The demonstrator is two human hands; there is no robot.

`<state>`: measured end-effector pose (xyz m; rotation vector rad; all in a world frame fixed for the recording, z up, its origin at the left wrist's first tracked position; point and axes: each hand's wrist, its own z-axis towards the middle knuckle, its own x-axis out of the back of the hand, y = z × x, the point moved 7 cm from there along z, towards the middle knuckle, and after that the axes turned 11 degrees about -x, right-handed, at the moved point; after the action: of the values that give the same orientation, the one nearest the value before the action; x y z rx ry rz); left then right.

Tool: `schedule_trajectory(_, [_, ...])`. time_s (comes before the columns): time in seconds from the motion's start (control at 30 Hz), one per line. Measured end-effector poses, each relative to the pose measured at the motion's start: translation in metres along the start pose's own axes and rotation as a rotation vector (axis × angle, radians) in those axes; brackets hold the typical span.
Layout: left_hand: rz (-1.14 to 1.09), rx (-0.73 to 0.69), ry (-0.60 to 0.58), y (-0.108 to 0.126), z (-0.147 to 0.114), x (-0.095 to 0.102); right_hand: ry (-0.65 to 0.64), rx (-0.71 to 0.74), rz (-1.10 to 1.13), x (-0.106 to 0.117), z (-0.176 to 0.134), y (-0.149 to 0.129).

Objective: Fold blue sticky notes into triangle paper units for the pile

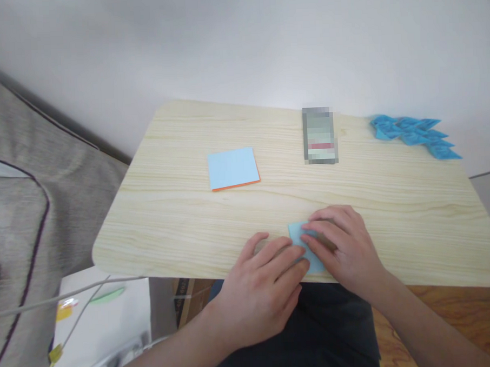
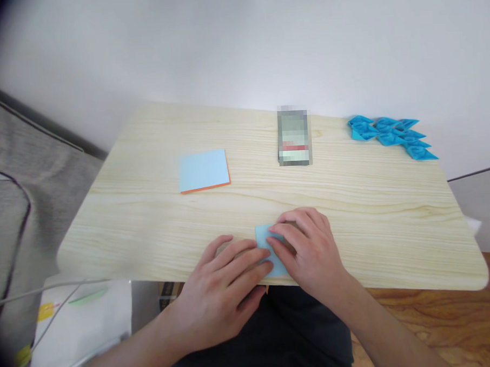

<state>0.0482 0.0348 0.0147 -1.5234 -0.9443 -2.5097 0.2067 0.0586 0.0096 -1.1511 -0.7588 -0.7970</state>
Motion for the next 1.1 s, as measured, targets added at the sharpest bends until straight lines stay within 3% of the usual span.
schedule_trajectory(0.23, [0.017, -0.076, 0.075, 0.004, -0.001, 0.002, -0.113, 0.063, 0.071, 0.01, -0.012, 0.005])
schedule_trajectory(0.5, [0.027, -0.145, 0.077, 0.011, -0.007, -0.001, -0.198, 0.106, 0.047, 0.012, -0.041, -0.001])
schedule_trajectory(0.63, [-0.12, -0.091, 0.204, 0.005, -0.004, 0.011, -0.235, 0.094, 0.191, 0.019, -0.04, -0.002])
schedule_trajectory(0.77, [-0.342, 0.071, 0.37, -0.014, 0.022, 0.038, -0.219, -0.008, 0.435, 0.031, -0.013, -0.007])
schedule_trajectory(0.9, [-0.463, 0.259, 0.535, -0.045, 0.063, 0.067, -0.088, -0.266, 0.547, 0.042, 0.036, 0.005])
schedule_trajectory(1.0, [-0.626, 0.3, 0.58, -0.071, 0.094, 0.074, -0.071, -0.352, 0.783, 0.045, 0.073, 0.014])
schedule_trajectory(1.1, [-0.825, 0.312, 0.517, -0.094, 0.118, 0.066, -0.081, -0.371, 0.866, 0.045, 0.103, 0.025])
